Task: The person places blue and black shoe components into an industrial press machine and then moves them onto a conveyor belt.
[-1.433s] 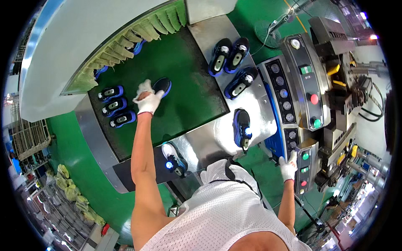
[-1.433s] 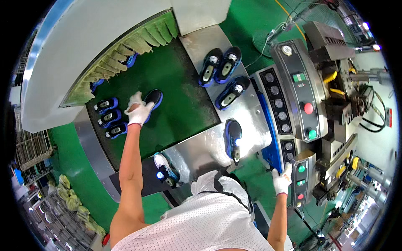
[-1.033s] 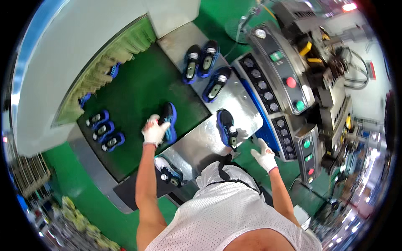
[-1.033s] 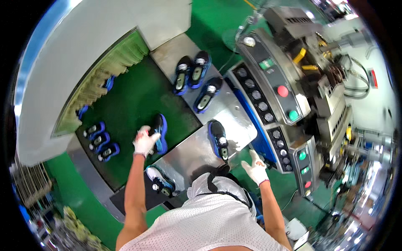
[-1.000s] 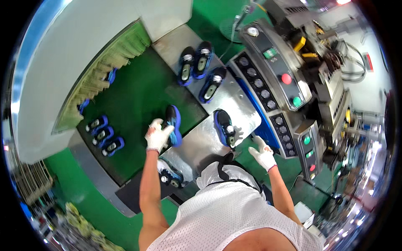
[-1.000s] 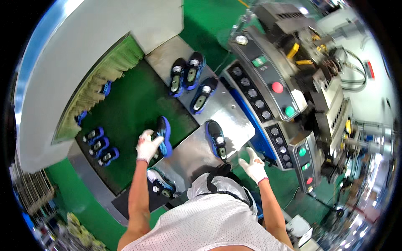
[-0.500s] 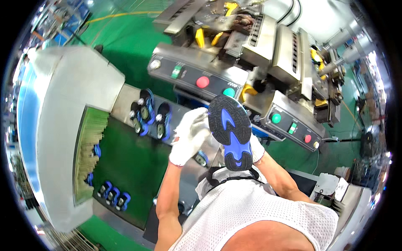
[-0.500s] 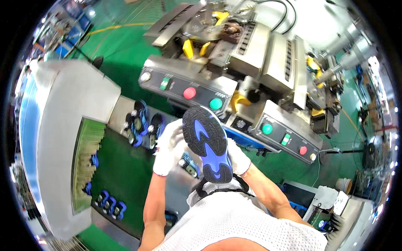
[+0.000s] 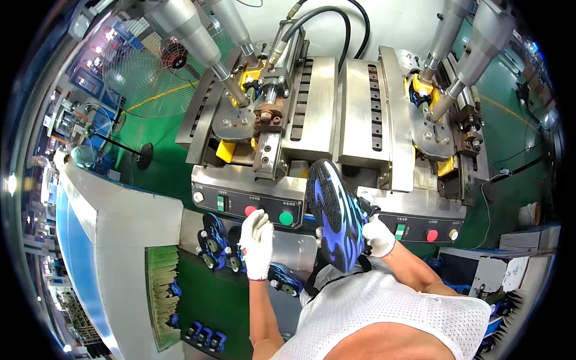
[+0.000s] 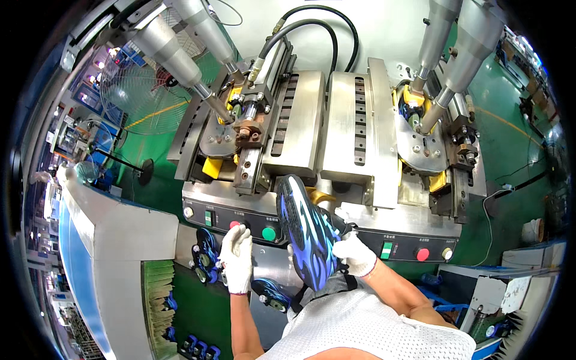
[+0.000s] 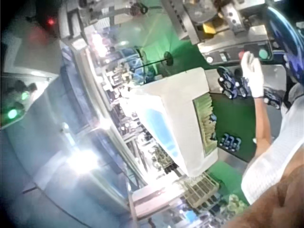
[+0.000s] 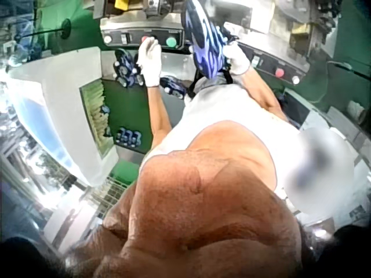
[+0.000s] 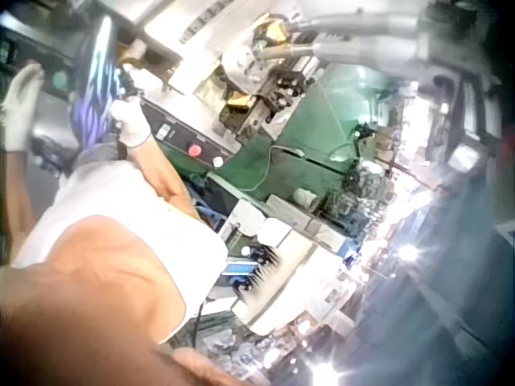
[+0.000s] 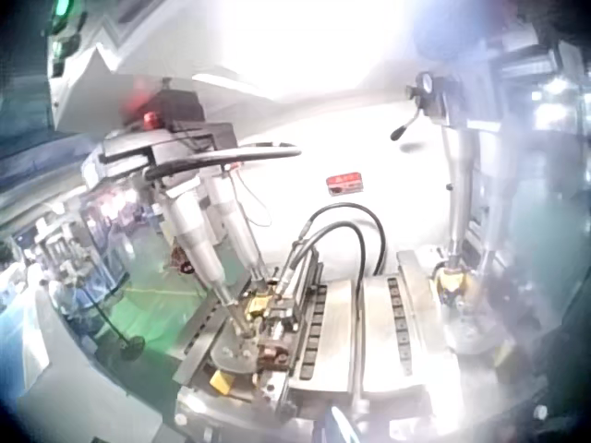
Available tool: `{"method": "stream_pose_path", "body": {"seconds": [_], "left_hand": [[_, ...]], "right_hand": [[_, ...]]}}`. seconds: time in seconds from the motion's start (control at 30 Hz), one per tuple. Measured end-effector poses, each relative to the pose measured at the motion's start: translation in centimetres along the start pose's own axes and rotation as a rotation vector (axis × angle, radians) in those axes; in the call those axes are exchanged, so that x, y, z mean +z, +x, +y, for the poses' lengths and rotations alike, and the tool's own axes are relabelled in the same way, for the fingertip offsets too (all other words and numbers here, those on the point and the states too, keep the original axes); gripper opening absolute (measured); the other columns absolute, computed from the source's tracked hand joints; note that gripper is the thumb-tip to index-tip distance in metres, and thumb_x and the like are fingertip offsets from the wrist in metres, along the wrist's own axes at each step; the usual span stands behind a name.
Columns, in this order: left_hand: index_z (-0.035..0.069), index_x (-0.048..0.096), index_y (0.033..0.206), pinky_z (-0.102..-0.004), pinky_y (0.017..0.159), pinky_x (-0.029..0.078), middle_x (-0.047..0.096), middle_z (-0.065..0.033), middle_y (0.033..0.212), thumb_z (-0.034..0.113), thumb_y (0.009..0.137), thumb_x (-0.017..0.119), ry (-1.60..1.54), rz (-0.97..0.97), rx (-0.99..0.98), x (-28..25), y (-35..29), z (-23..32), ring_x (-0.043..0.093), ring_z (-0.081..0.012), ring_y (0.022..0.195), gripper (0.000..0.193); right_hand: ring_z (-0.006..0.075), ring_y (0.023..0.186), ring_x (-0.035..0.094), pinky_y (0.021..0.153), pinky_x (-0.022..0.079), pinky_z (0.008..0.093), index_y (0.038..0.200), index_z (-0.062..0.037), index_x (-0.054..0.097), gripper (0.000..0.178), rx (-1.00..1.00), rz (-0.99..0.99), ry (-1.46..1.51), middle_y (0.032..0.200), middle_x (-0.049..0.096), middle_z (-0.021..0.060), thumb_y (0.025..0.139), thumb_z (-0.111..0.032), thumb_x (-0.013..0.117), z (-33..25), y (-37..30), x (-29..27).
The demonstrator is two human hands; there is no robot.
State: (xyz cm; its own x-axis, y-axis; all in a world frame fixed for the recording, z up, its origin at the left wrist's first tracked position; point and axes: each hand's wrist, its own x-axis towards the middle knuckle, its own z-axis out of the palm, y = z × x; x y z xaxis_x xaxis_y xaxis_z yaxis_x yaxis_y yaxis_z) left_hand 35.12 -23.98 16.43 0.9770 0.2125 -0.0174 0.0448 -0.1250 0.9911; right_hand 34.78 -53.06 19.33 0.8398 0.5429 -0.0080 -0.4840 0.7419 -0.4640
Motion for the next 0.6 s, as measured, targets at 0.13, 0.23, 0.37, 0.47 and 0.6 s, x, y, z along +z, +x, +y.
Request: {"method": "stream_pose_path", "body": {"seconds": [0.13, 0.23, 0.37, 0.47, 0.6], "left_hand": [[-0.002, 0.053, 0.139, -0.0399, 0.11, 0.05, 0.058, -0.0191, 0.139, -0.006, 0.091, 0.068, 0.087, -0.058, 0.146, 0.5, 2.0, 2.4, 0.061, -0.0298, 0.128, 0.05], [0.0, 0.054, 0.14, -0.04, 0.109, 0.051, 0.059, -0.0165, 0.14, -0.004, 0.092, 0.068, 0.101, -0.05, 0.227, -0.2, 2.5, 3.4, 0.06, -0.0286, 0.129, 0.05], [-0.001, 0.054, 0.141, -0.0381, 0.108, 0.051, 0.06, -0.0169, 0.141, -0.004, 0.094, 0.066, 0.099, -0.052, 0.205, -1.7, 3.1, 3.3, 0.061, -0.0273, 0.128, 0.048], [-0.002, 0.055, 0.14, -0.0368, 0.108, 0.051, 0.061, -0.0171, 0.14, -0.003, 0.096, 0.065, 0.067, -0.052, 0.203, -2.3, 3.3, 3.5, 0.062, -0.0264, 0.126, 0.046], [-0.004, 0.055, 0.14, -0.0375, 0.108, 0.05, 0.061, -0.0182, 0.139, -0.002, 0.096, 0.065, 0.079, -0.043, 0.257, -2.9, 4.4, 3.0, 0.063, -0.028, 0.125, 0.045]], "right_hand": [[0.0425, 0.126, 0.061, 0.11, 0.049, 0.0559, 0.152, 0.0019, 0.042, 0.09, -0.009, -0.088, 0.023, 0.136, 0.059, 0.0311, 0.082, -0.032, 0.087, -0.4, 1.3, 0.4], [0.037, 0.117, 0.067, 0.102, 0.056, 0.0502, 0.147, 0.0058, 0.046, 0.081, -0.107, 0.014, -0.032, 0.131, 0.064, 0.0267, 0.085, -0.03, 0.084, 0.0, 1.0, 2.0], [0.0291, 0.11, 0.071, 0.095, 0.06, 0.0426, 0.145, 0.0051, 0.05, 0.071, -0.173, 0.122, -0.055, 0.126, 0.069, 0.0201, 0.088, -0.024, 0.08, 0.9, 0.6, 3.4], [0.0276, 0.108, 0.072, 0.094, 0.061, 0.0414, 0.143, 0.0055, 0.051, 0.069, -0.195, 0.177, -0.076, 0.124, 0.07, 0.0191, 0.087, -0.023, 0.08, 1.3, 1.1, 4.2], [0.0255, 0.105, 0.073, 0.091, 0.062, 0.0398, 0.14, 0.0059, 0.053, 0.066, -0.218, 0.255, -0.108, 0.122, 0.071, 0.0178, 0.086, -0.021, 0.079, 1.7, 1.4, 5.2]]}}
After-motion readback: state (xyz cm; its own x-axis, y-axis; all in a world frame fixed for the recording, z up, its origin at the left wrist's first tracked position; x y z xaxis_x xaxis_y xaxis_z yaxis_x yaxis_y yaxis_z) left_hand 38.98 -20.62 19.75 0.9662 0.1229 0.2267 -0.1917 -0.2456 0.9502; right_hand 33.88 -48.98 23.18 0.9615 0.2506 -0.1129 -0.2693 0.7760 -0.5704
